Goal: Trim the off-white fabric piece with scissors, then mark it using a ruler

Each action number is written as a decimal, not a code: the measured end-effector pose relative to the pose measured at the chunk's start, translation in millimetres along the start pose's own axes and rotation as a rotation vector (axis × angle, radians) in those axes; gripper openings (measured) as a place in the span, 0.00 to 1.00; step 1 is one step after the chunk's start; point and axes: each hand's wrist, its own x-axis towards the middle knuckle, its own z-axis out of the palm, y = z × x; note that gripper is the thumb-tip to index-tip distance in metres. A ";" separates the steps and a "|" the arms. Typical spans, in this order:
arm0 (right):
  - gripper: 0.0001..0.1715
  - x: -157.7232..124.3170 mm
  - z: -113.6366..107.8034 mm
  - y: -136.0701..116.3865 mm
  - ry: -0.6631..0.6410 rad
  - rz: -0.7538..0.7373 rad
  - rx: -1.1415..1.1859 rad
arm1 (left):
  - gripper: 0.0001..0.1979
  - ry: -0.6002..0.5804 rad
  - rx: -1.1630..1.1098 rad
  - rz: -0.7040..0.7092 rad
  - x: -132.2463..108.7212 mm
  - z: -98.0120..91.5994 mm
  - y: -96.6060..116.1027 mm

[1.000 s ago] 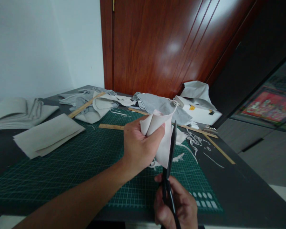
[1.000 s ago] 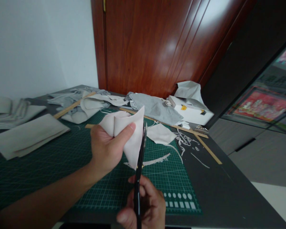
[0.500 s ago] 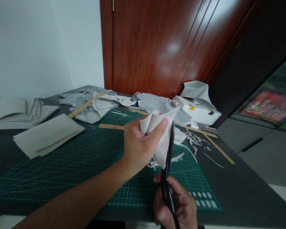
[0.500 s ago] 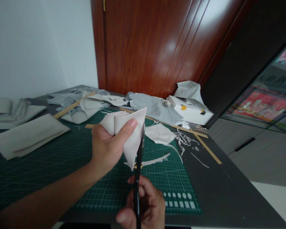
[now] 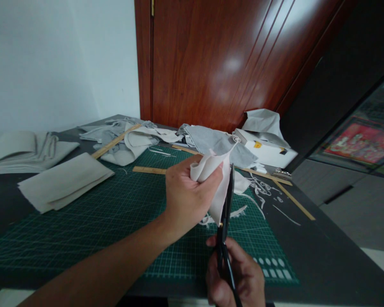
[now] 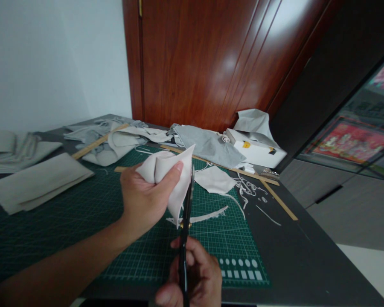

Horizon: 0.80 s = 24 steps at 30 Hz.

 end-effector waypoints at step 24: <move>0.38 -2.7 -2.3 -2.6 -0.076 0.017 0.101 | 0.17 -0.047 0.012 0.161 -2.7 -2.3 -3.0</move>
